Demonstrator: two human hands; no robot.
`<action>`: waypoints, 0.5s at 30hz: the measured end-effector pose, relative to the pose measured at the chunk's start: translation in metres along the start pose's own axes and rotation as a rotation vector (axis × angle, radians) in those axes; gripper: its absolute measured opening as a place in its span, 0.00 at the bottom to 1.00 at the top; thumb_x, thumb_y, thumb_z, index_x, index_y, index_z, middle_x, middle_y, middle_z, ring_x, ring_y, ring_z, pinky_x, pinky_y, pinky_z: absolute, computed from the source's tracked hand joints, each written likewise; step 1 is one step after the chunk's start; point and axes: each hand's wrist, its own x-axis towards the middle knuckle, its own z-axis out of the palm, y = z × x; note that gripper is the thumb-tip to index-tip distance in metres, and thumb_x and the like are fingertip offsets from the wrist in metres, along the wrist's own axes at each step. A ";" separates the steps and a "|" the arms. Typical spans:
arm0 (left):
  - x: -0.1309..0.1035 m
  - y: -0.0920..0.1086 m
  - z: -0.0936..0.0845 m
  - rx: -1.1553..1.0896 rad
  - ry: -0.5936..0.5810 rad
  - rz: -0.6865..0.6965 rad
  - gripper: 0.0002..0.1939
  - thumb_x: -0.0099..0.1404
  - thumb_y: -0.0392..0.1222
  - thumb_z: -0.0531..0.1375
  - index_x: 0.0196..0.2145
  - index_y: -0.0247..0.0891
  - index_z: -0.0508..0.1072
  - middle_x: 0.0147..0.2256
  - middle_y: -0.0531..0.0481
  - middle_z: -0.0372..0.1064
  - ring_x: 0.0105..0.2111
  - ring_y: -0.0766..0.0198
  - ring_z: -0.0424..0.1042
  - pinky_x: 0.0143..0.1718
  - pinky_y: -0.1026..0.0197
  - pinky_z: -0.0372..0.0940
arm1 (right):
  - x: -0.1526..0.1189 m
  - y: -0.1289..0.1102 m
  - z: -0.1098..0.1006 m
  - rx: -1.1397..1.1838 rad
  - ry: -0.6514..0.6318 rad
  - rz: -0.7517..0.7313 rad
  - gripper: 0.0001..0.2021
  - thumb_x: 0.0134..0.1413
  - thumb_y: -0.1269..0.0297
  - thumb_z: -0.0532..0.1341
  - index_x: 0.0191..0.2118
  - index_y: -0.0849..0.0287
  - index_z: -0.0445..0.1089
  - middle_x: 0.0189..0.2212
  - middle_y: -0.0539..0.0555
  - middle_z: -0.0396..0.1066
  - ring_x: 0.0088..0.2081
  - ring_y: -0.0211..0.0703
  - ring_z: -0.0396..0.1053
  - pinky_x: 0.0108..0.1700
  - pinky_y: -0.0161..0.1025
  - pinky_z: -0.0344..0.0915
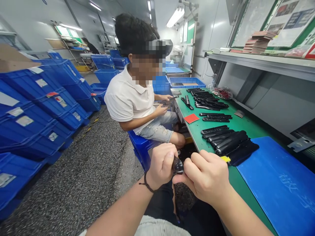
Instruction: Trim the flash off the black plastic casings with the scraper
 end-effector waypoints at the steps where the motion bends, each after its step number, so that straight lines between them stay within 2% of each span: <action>1: -0.002 0.003 0.003 -0.032 0.016 -0.050 0.23 0.75 0.47 0.48 0.22 0.41 0.65 0.21 0.49 0.60 0.24 0.59 0.60 0.33 0.54 0.51 | -0.001 -0.001 0.001 -0.030 0.024 0.001 0.26 0.78 0.48 0.49 0.30 0.57 0.67 0.24 0.51 0.59 0.28 0.43 0.50 0.32 0.45 0.41; 4: -0.013 0.008 0.011 -0.141 0.067 -0.243 0.26 0.76 0.51 0.51 0.20 0.41 0.67 0.20 0.50 0.59 0.23 0.60 0.58 0.31 0.55 0.52 | -0.006 -0.004 0.006 -0.111 0.098 0.003 0.23 0.77 0.49 0.51 0.33 0.58 0.70 0.24 0.51 0.60 0.28 0.43 0.50 0.32 0.45 0.40; 6: -0.023 0.004 0.017 -0.226 0.141 -0.389 0.25 0.75 0.53 0.55 0.24 0.40 0.73 0.24 0.48 0.66 0.26 0.59 0.62 0.33 0.57 0.59 | -0.008 -0.003 0.009 -0.161 0.127 0.001 0.21 0.76 0.50 0.54 0.33 0.58 0.69 0.23 0.51 0.59 0.28 0.42 0.51 0.32 0.45 0.40; 8: -0.031 -0.002 0.020 -0.353 0.156 -0.514 0.20 0.73 0.55 0.59 0.32 0.39 0.79 0.32 0.44 0.74 0.35 0.55 0.70 0.41 0.57 0.66 | -0.008 0.000 0.012 -0.158 0.125 0.015 0.20 0.74 0.53 0.58 0.29 0.57 0.67 0.22 0.50 0.58 0.27 0.42 0.51 0.32 0.45 0.41; 10: -0.034 -0.006 0.021 -0.527 0.069 -0.593 0.17 0.72 0.55 0.62 0.38 0.38 0.80 0.37 0.42 0.76 0.38 0.54 0.72 0.43 0.57 0.69 | -0.007 0.006 0.011 -0.059 0.099 0.057 0.19 0.73 0.60 0.59 0.26 0.56 0.63 0.21 0.49 0.57 0.26 0.40 0.51 0.31 0.43 0.43; 11: -0.034 -0.007 0.021 -0.622 -0.007 -0.622 0.18 0.72 0.56 0.62 0.38 0.38 0.79 0.35 0.43 0.75 0.35 0.56 0.71 0.39 0.58 0.69 | -0.006 0.010 0.010 0.025 0.080 0.088 0.18 0.73 0.64 0.58 0.27 0.56 0.64 0.21 0.48 0.59 0.26 0.40 0.53 0.31 0.42 0.45; 13: -0.030 -0.004 0.019 -0.779 -0.137 -0.666 0.21 0.73 0.60 0.59 0.34 0.38 0.74 0.27 0.49 0.67 0.24 0.63 0.65 0.27 0.61 0.65 | -0.003 0.019 0.005 0.194 0.043 0.163 0.10 0.73 0.68 0.56 0.36 0.57 0.69 0.26 0.49 0.67 0.28 0.38 0.60 0.32 0.39 0.53; 15: -0.026 0.003 0.016 -0.832 -0.213 -0.674 0.25 0.73 0.64 0.56 0.33 0.39 0.71 0.22 0.55 0.58 0.18 0.68 0.56 0.20 0.64 0.56 | -0.002 0.027 -0.001 0.281 0.002 0.225 0.05 0.72 0.66 0.58 0.47 0.58 0.70 0.34 0.51 0.73 0.33 0.39 0.67 0.36 0.37 0.59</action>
